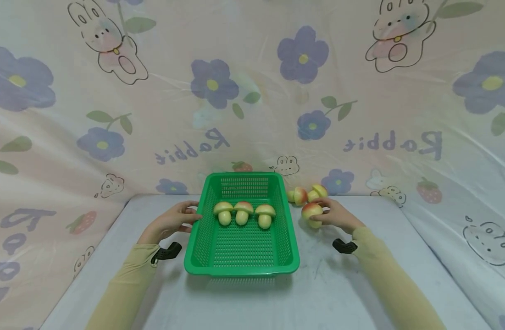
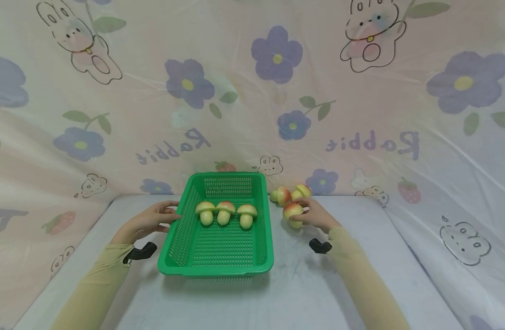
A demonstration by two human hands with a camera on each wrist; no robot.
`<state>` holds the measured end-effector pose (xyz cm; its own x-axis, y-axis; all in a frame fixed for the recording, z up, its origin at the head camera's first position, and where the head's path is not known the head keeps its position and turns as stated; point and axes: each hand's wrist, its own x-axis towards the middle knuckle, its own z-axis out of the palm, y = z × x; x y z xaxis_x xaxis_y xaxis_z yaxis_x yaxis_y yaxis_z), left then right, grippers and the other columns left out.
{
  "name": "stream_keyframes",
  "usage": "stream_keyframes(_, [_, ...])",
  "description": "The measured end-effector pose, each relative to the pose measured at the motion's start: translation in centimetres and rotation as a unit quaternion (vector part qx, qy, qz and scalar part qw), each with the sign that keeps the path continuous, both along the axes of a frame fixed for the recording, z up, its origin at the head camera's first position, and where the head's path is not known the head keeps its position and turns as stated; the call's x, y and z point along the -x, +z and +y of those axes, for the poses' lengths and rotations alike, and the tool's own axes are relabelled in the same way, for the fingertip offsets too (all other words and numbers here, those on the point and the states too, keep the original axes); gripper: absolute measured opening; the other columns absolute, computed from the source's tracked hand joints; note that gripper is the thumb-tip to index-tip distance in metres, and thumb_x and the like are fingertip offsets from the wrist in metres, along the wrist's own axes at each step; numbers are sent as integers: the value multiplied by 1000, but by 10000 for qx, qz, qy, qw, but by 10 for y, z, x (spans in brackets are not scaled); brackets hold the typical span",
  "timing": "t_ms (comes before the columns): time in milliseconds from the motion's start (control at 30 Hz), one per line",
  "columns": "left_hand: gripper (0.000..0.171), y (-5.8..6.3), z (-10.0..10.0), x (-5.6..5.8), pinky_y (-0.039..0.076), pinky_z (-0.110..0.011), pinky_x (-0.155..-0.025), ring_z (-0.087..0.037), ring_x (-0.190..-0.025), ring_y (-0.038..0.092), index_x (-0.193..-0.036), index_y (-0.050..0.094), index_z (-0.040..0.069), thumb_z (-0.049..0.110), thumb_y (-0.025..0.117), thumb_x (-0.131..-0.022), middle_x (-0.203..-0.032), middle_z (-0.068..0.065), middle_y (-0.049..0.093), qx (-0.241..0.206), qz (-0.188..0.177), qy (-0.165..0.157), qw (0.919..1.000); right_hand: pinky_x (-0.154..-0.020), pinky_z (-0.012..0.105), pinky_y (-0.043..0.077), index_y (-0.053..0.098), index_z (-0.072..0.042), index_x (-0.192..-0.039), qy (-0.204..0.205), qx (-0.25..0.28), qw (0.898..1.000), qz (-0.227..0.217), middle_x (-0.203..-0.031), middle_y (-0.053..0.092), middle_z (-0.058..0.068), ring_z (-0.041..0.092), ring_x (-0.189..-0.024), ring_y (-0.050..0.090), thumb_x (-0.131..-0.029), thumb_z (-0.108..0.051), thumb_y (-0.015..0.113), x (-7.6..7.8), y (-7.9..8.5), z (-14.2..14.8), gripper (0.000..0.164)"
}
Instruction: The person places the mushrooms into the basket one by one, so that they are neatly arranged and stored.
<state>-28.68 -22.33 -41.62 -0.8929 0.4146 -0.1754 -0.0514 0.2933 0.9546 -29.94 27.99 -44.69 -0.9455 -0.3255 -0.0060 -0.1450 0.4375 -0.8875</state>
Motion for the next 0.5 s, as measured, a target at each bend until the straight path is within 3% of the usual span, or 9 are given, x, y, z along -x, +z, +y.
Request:
stream_keyframes(267, [66, 0, 0, 1, 57, -40, -75, -25, -89, 62, -148, 23, 3, 15, 61, -96, -111, -21, 56, 41, -26, 35, 10000, -82, 50, 53, 41, 2, -138, 18, 223, 9997, -135, -127, 48, 23, 27, -102, 57, -85, -14, 74, -2, 11, 4, 64])
stream_keyframes(500, [68, 0, -1, 1, 56, -40, -76, -25, -91, 62, -149, 22, 2, 17, 61, -96, -112, -21, 57, 20, -6, -7, 10000, -82, 44, 54, 37, 1, -140, 114, 259, 9996, -64, -129, 45, 25, 29, -105, 56, -87, -15, 73, -6, 27, 3, 66])
